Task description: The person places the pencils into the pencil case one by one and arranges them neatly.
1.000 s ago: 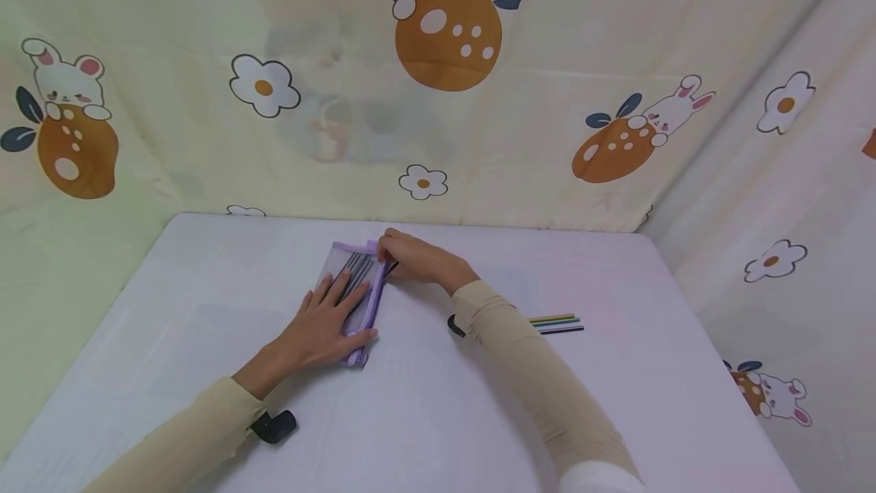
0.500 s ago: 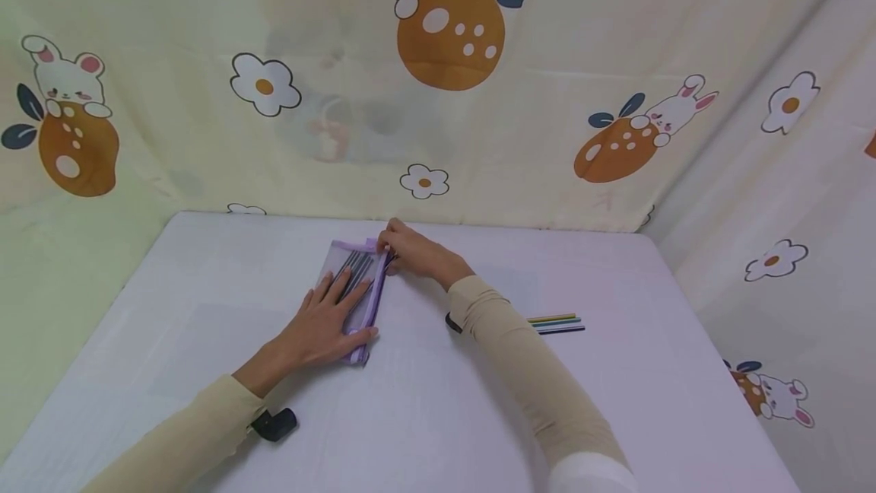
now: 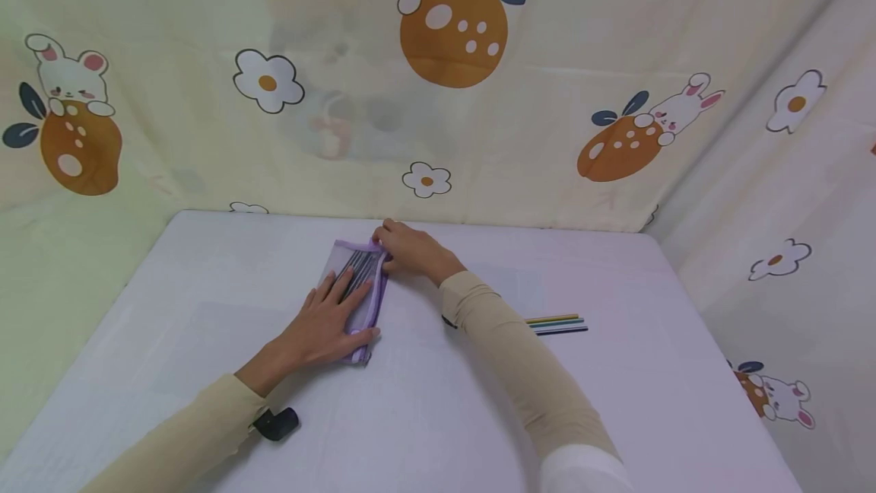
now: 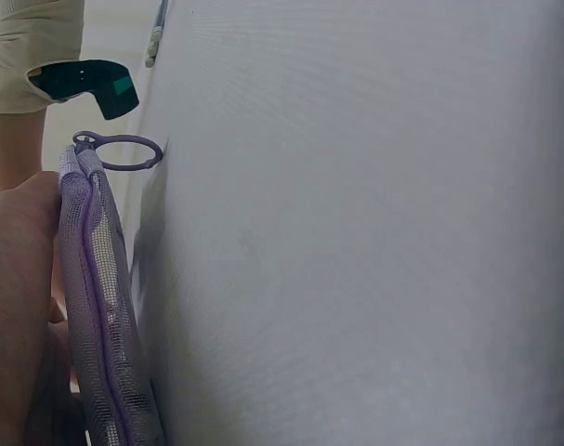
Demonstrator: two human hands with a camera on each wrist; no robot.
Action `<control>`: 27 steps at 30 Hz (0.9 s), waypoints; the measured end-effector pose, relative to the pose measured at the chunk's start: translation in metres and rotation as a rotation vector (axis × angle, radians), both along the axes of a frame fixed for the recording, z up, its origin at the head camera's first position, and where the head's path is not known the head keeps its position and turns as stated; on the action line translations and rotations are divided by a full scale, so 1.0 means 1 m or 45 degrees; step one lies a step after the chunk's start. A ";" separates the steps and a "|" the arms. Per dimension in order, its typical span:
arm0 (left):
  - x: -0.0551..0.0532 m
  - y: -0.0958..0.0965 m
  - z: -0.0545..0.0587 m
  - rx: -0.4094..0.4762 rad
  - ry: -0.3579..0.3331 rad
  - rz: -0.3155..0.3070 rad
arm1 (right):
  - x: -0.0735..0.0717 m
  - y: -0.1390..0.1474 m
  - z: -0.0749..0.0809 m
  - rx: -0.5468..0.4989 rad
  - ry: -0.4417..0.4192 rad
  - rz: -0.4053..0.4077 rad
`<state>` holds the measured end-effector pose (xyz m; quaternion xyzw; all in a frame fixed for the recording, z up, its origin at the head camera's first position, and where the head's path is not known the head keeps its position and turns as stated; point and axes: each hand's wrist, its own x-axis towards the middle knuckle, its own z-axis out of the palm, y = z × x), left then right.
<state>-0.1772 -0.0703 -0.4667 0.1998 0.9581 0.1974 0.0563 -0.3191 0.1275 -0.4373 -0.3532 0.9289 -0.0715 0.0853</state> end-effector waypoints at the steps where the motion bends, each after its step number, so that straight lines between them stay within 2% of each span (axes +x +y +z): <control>1: 0.000 0.000 0.000 -0.001 -0.001 -0.001 | 0.000 0.000 0.000 0.020 0.012 0.003; 7: 0.001 0.002 0.002 -0.002 -0.001 0.000 | 0.001 0.004 0.005 0.006 0.004 0.044; 14: 0.001 0.001 0.001 -0.006 -0.009 0.013 | 0.008 0.024 0.019 -0.106 -0.136 0.051; 20: 0.001 0.001 -0.002 -0.014 0.001 0.026 | 0.020 0.052 0.030 -0.223 -0.248 0.114; 27: 0.001 0.002 -0.001 0.000 -0.004 0.026 | 0.041 0.094 0.049 -0.272 -0.381 0.015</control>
